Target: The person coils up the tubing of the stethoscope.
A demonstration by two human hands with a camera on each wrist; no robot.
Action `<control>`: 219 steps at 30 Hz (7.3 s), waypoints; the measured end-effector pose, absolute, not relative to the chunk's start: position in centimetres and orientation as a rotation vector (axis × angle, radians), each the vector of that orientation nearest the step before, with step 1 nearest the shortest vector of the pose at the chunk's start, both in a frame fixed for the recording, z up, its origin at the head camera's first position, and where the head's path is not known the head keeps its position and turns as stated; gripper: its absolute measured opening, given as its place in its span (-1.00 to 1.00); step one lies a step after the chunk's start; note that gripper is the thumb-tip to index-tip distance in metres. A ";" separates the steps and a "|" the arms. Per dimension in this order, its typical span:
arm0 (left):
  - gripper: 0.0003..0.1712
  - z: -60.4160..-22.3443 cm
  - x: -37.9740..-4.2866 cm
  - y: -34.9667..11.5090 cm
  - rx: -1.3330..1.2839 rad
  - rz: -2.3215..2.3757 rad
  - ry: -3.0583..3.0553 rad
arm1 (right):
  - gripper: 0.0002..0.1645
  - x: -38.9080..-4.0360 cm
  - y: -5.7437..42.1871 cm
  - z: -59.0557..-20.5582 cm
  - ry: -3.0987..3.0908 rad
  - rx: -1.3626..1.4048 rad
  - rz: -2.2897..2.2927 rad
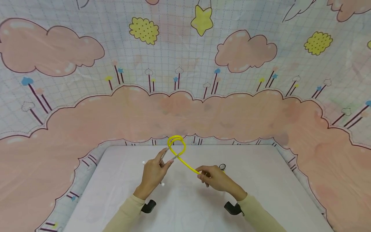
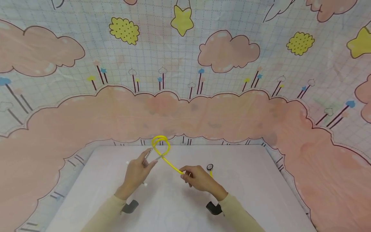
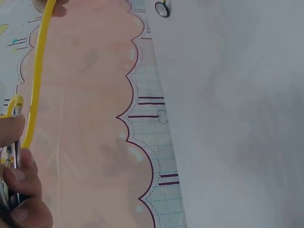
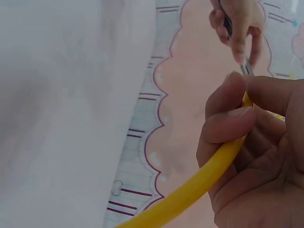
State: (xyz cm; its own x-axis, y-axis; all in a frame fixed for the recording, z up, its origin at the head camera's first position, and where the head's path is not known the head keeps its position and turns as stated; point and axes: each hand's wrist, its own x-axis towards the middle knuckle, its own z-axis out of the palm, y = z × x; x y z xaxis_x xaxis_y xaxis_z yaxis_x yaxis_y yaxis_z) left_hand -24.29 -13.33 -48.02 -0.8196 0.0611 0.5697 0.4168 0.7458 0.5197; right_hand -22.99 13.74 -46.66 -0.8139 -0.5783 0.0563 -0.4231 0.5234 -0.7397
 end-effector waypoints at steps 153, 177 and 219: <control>-0.15 -45.1 -23.1 -11.1 -0.642 -1.121 -2.376 | -0.53 -23.5 13.1 -45.9 2.516 -0.765 -1.338; -0.15 -45.6 -23.7 -11.9 -0.530 -1.094 -2.291 | -0.53 -21.3 13.1 -45.8 2.657 -0.854 -1.240; -0.21 -46.3 -23.0 -11.8 -0.704 -0.886 -2.579 | -0.82 -20.9 15.5 -41.9 2.859 -1.387 -1.137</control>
State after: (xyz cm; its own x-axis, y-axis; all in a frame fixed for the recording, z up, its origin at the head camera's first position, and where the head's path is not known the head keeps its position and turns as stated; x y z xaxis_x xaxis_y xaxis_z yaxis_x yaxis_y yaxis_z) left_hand -22.99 -11.78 -46.29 -0.8260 0.3455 0.4454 0.5463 0.6856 0.4812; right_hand -20.93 15.48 -41.90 -0.6397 -0.6089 0.4691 -0.7648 0.4429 -0.4679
